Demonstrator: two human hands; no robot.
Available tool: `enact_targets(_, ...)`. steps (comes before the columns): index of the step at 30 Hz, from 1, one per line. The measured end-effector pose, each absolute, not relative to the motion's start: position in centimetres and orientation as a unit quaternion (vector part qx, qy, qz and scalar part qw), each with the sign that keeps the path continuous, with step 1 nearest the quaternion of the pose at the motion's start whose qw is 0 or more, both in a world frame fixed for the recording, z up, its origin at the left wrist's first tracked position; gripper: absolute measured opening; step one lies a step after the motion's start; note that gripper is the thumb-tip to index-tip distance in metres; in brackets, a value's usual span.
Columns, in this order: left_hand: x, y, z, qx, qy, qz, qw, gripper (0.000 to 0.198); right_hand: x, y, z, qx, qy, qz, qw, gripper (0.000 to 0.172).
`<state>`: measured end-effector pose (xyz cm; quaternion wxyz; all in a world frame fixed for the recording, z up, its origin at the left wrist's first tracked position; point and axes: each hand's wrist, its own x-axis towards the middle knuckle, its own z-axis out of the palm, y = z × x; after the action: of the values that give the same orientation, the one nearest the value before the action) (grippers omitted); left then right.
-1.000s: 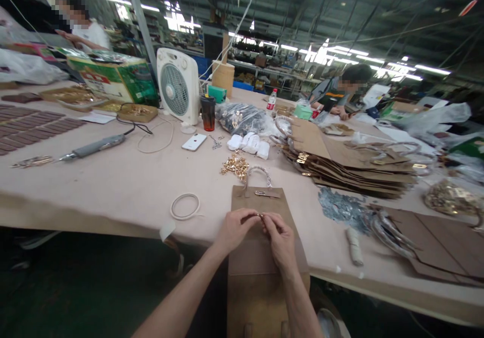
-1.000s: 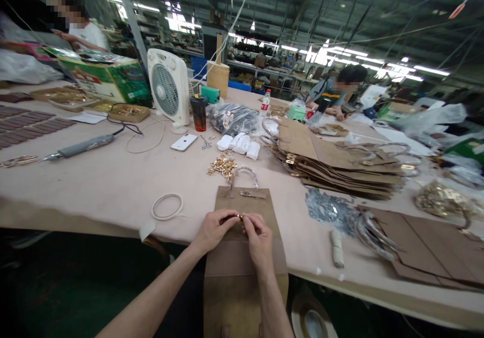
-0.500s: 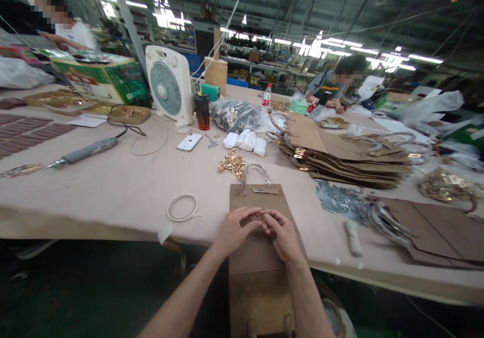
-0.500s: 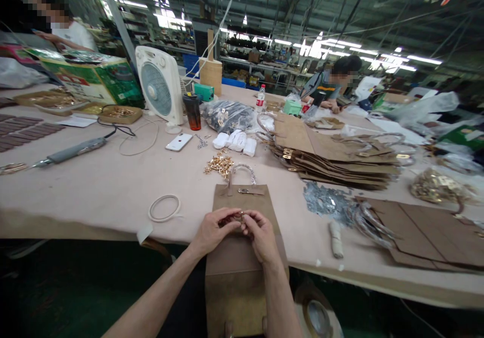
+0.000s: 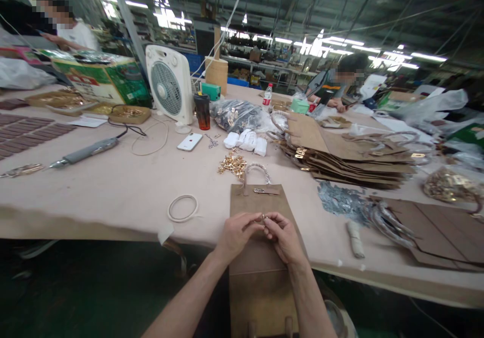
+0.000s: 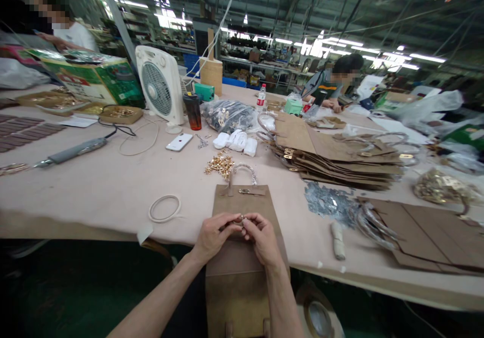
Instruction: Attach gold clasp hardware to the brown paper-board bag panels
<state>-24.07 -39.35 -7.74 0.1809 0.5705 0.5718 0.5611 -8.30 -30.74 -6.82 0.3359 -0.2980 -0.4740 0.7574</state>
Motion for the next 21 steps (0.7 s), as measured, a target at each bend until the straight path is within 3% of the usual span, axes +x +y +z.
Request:
enact_targets(7,-24.0,-39.9,-7.0,0.551,0.579,0.562,0.212,0.028,-8.2,-30.9,-6.9,-0.305,-0.478,0.757,0.325,0.031)
enact_targets(11,-24.7,-39.3,-5.8,0.541,0.57,0.566,0.25,0.038,-8.3,-31.1,-7.4,-0.315,-0.452,0.748,0.37,0.029)
enact_targets(16,-27.7,-36.2,-5.0,0.439,0.717,0.534,0.095,0.061,-8.4,-31.3,-7.4,-0.331,-0.405,0.743,0.418,0.032)
enact_targets(21,-29.0,-33.5,-5.2,0.449,0.789,0.41,0.087,0.042,-8.5,-31.7,-7.3,-0.335,-0.406,0.735,0.428,0.033)
